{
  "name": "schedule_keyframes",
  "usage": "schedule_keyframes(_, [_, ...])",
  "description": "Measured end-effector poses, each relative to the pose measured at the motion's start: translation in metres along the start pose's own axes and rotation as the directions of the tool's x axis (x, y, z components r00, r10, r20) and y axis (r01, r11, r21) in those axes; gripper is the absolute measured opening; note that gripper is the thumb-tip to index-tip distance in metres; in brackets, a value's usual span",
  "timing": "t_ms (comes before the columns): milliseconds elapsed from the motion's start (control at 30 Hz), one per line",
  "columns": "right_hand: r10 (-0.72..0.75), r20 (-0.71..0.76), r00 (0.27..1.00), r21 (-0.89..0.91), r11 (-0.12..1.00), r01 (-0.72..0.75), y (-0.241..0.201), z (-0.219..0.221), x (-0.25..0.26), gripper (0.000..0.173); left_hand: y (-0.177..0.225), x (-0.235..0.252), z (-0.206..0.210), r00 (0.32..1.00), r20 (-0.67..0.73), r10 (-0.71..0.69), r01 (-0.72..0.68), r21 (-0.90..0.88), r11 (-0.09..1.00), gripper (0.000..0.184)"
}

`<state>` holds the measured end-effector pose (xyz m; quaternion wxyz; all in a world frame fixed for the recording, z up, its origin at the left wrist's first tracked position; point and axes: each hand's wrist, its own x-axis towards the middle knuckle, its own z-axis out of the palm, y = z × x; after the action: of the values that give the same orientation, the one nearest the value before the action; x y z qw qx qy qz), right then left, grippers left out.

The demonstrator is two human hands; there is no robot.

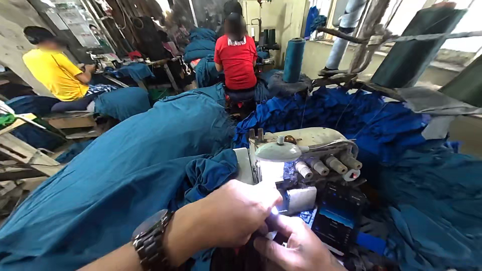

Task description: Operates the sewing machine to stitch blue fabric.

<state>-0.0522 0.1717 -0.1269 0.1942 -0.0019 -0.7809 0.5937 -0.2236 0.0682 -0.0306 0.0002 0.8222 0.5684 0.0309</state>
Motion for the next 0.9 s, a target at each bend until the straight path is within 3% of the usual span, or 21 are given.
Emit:
schedule_keyframes(67, [-0.022, 0.036, 0.999, -0.010, 1.000, 0.022, 0.003, -0.003, 0.002, 0.022, 0.000, 0.006, -0.007, 0.984, 0.177, 0.017, 0.009, -0.145, 0.989, 0.026])
schedule_keyframes(133, [-0.038, 0.065, 0.997, -0.001, 0.999, 0.038, 0.005, -0.011, 0.007, 0.020, -0.005, 0.012, -0.018, 0.961, 0.277, -0.005, 0.042, -0.128, 0.991, 0.021])
schedule_keyframes(200, [-0.036, -0.026, 0.999, 0.080, 0.996, 0.038, 0.003, -0.017, 0.012, 0.017, -0.014, 0.012, -0.022, 0.981, 0.193, -0.001, 0.001, 0.001, 1.000, 0.031])
schedule_keyframes(300, [-0.051, -0.211, 0.976, 0.130, 0.988, 0.080, 0.006, -0.020, 0.020, 0.023, -0.026, 0.012, -0.025, 0.995, 0.096, 0.026, -0.031, 0.055, 0.998, 0.023])
schedule_keyframes(400, [-0.109, -0.239, 0.965, 0.146, 0.978, 0.147, 0.013, -0.017, 0.022, 0.029, -0.029, 0.012, -0.028, 0.986, 0.163, 0.020, -0.021, 0.002, 1.000, 0.016])
schedule_keyframes(533, [-0.197, -0.251, 0.948, 0.015, 0.978, 0.208, 0.019, -0.017, 0.025, 0.029, -0.031, 0.006, -0.024, 0.996, 0.080, 0.033, -0.032, -0.024, 0.999, 0.023])
schedule_keyframes(633, [-0.224, -0.179, 0.958, -0.188, 0.964, 0.190, 0.020, -0.021, 0.029, 0.022, -0.024, 0.006, -0.033, 0.986, 0.165, 0.010, -0.014, 0.022, 1.000, 0.016])
schedule_keyframes(733, [-0.213, 0.011, 0.977, -0.275, 0.939, 0.208, 0.019, -0.030, 0.035, 0.020, -0.014, 0.009, -0.045, 0.965, 0.264, -0.013, 0.000, 0.049, 0.999, 0.013])
schedule_keyframes(833, [-0.189, 0.201, 0.961, -0.183, 0.957, 0.227, 0.011, -0.036, 0.035, 0.020, -0.010, 0.014, -0.048, 0.960, 0.280, 0.008, -0.031, 0.078, 0.996, 0.017])
schedule_keyframes(900, [-0.148, 0.248, 0.957, -0.084, 0.981, 0.174, 0.011, -0.032, 0.029, 0.027, -0.013, 0.015, -0.042, 0.971, 0.239, 0.019, -0.056, 0.149, 0.987, 0.024])
